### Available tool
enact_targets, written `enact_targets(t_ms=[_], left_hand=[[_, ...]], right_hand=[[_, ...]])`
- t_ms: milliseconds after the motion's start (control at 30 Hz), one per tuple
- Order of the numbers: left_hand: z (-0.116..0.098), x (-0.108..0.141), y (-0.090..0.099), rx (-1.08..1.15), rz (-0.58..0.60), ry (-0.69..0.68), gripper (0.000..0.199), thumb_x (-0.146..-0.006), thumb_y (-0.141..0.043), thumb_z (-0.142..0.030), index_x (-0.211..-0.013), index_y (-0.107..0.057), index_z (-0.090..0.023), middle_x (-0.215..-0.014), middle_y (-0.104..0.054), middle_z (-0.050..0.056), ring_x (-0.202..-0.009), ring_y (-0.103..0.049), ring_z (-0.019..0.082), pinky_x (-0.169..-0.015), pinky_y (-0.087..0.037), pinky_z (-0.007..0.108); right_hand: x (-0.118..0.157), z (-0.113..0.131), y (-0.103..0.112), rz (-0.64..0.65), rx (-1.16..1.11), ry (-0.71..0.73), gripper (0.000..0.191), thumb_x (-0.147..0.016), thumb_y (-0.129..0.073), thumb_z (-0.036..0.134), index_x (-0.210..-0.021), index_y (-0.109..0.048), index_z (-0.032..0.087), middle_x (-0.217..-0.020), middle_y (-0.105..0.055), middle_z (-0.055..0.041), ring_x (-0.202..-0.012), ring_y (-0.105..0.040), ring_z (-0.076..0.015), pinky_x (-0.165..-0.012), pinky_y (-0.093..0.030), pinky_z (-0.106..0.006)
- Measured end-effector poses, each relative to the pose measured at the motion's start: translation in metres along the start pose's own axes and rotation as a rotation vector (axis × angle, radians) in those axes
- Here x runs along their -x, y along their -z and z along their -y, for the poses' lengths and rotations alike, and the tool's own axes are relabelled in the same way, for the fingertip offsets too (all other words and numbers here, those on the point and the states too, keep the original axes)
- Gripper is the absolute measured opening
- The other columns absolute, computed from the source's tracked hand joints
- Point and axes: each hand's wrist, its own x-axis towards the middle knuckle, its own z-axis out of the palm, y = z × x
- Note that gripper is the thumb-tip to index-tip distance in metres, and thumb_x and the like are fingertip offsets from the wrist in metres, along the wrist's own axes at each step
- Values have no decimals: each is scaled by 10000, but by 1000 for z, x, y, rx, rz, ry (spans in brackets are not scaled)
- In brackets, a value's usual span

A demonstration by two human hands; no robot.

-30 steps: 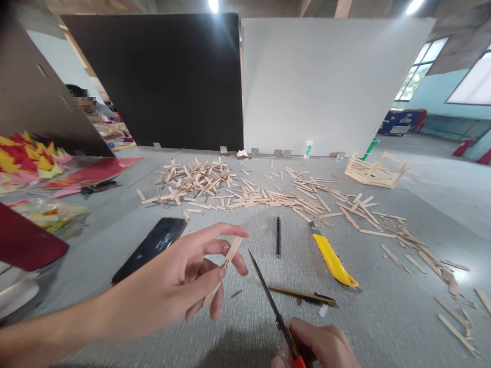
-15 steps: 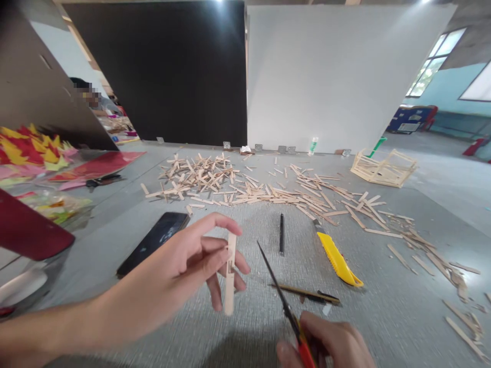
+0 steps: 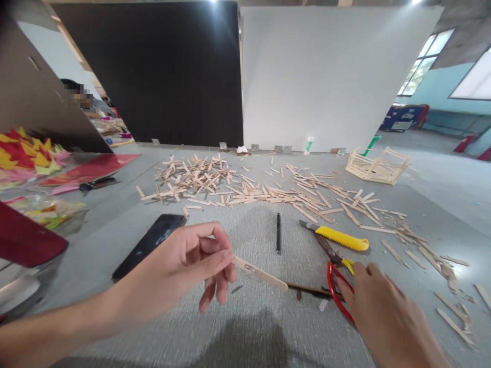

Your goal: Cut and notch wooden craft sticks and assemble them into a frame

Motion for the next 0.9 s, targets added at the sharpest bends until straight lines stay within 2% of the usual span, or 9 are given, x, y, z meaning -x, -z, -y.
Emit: enact_targets(t_ms=[100,167,200,267,433,567,700,800,900], left_hand=[[0,1,-1,26,3,1,229,-1041,-573,-302,-864,-514,-170,-799,-685,31,-634,-688,137,-502,-522,205],[1,1,-1,33,-1,4,222,-1045,-569,-307,-880,-510,-171,-796,-692,32,-634,-694,139,-508,-529,208],[1,1,-2,34,-3,8,220,-1045,-572,-307,-884,-507,-172,-792,-694,30,-633,-695,139,-509,-530,208],[1,0,-3,34,-4,14,220,-1039,-582,-305,-882,-503,-172,-783,-695,27,-631,-697,140,-507,-531,206],[0,0,-5,53,0,18,224,-1024,-601,-292,-867,-496,-171,-775,-695,26,-619,-696,141,-496,-532,206],[1,1,-4,49,-37,19,243,-999,-633,-285,-830,-504,-167,-838,-717,53,-669,-718,161,-512,-546,224],[3,2,-5,-34,-47,48,251,-950,-701,-244,-776,-545,-151,-766,-723,28,-602,-649,98,-575,-542,207],[6,3,-9,-38,-49,82,237,-924,-727,-232,-770,-572,-140,-697,-711,26,-603,-652,106,-575,-547,203],[10,1,-15,48,-49,96,179,-914,-739,-233,-998,-612,-139,-737,-716,27,-674,-713,165,-548,-575,225]], right_hand=[[1,11,-9,-46,192,269,330,-949,-401,212,-949,-727,164,-983,-727,-188,-851,-719,-340,-659,-532,-431],[3,20,-20,-68,152,495,391,-972,-388,139,-1206,-697,190,-1234,-704,-155,-1075,-692,-323,-848,-548,-463],[4,24,-25,-79,140,585,401,-987,-392,131,-1268,-669,204,-1276,-697,-136,-1116,-679,-312,-886,-542,-463],[6,32,-34,-107,111,672,357,-1017,-386,134,-1231,-667,186,-1199,-726,-126,-1066,-687,-299,-890,-536,-460],[10,47,-34,-36,-82,591,319,-1057,-340,136,-960,-638,193,-958,-711,-95,-866,-685,-252,-792,-533,-413],[15,61,-18,-92,-319,415,158,-1064,-423,236,-1040,-579,232,-883,-705,-46,-773,-702,-201,-713,-554,-316],[29,74,-6,-150,-509,151,115,-1062,-435,305,-1029,-533,257,-700,-648,28,-564,-635,-144,-572,-519,-233],[39,80,-4,-170,-532,101,106,-1033,-491,321,-1044,-573,254,-646,-623,41,-517,-602,-142,-543,-489,-239],[44,83,-5,-130,-599,132,109,-1015,-524,306,-1064,-611,260,-651,-633,41,-526,-610,-138,-526,-474,-230]])
